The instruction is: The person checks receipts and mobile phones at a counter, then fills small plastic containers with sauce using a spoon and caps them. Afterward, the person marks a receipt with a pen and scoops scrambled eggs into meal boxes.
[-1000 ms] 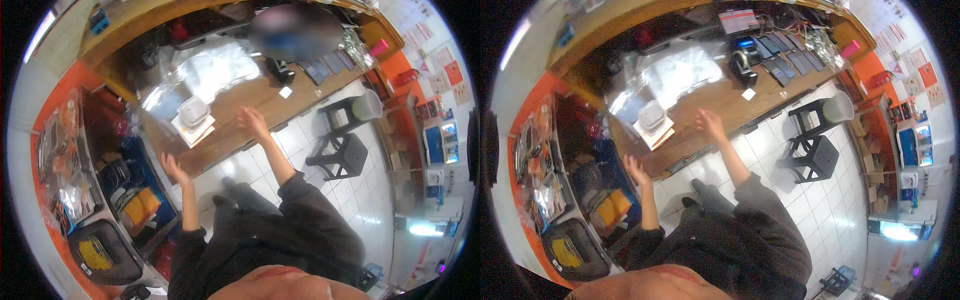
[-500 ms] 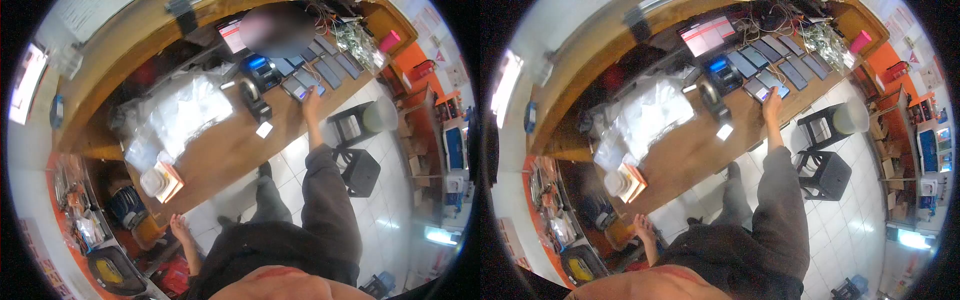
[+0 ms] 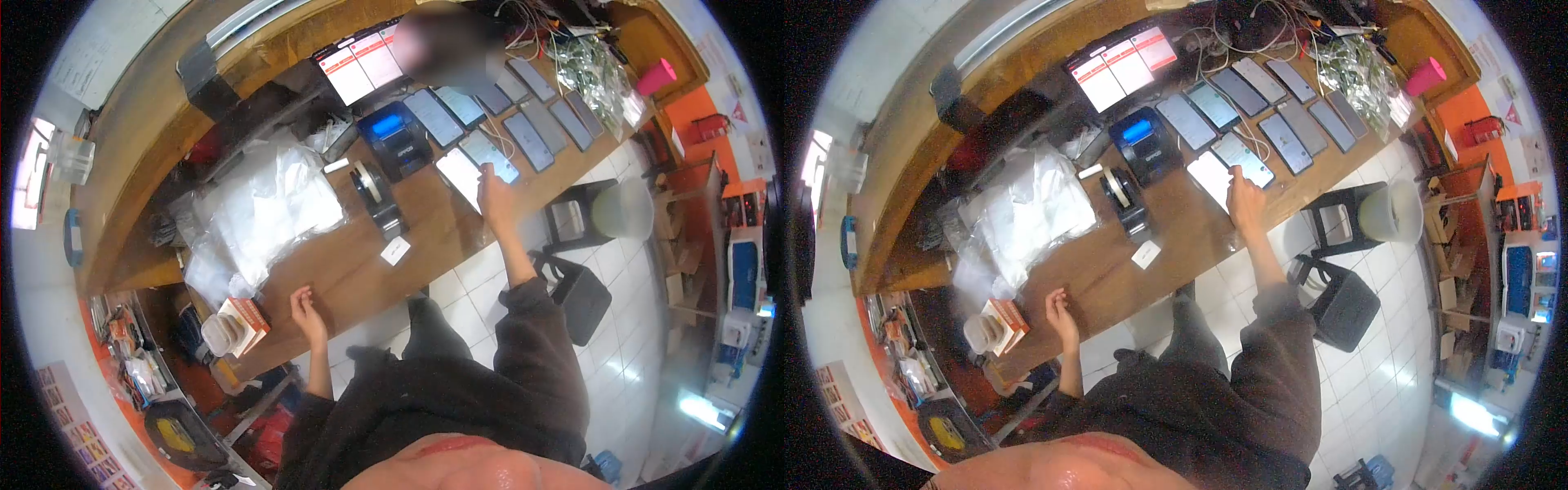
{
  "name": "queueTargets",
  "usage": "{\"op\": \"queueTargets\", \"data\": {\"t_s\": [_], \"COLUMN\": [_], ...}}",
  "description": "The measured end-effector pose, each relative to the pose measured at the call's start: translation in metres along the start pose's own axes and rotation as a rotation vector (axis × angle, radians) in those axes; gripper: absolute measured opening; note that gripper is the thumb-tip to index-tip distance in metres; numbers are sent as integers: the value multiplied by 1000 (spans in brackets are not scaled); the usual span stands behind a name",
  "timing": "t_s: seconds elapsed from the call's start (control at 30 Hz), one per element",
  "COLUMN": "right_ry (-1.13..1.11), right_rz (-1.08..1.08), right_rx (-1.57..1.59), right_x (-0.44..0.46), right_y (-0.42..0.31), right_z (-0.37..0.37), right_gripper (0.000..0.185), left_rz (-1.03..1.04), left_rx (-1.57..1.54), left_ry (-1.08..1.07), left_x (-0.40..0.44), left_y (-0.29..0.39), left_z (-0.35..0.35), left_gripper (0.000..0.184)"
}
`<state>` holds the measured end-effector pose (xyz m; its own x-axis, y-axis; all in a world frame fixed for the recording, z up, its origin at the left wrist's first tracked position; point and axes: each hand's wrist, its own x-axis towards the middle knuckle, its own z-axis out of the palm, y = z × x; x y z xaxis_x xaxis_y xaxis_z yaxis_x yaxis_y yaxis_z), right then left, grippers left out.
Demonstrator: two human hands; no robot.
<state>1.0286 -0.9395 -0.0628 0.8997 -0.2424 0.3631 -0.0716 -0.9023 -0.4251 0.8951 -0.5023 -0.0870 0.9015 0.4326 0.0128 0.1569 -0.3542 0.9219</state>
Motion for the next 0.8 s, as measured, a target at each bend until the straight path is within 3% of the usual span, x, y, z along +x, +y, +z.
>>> {"op": "queueTargets", "data": {"t_s": [0.07,0.13,0.2,0.3,0.4,0.47,0.5,0.57,0.73,0.8], "right_ry": [-121,-105,-57,-66,-27,-59,-67,-233,-274,-165], "right_rz": [35,-2,17,-51,-98,90,80,53,57,88], "right_rx": [-54,-4,12,26,-76,-97,-90,-178,-205,-141], "right_x": [8,39,81,146,197,222,227,229,224,220], "right_y": [7,4,-7,0,11,5,12,27,16,9], "right_z": [2,2,7,50,96,102,110,129,115,106], "right_gripper": [17,14,14,18,24,36,36,44,49,39], "left_rz": [-52,-52,90,118,142,123,108,123,106,80], "left_rx": [-56,89,537,626,605,610,608,615,506,247], "left_ry": [22,62,163,167,133,143,135,151,117,46], "left_x": [7,6,3,5,5,7,6,6,1,-5], "left_y": [5,12,15,13,18,26,27,27,22,15], "left_z": [25,44,53,53,51,52,52,52,40,27], "left_gripper": [20,20,18,17,17,17,17,17,16,15]}}
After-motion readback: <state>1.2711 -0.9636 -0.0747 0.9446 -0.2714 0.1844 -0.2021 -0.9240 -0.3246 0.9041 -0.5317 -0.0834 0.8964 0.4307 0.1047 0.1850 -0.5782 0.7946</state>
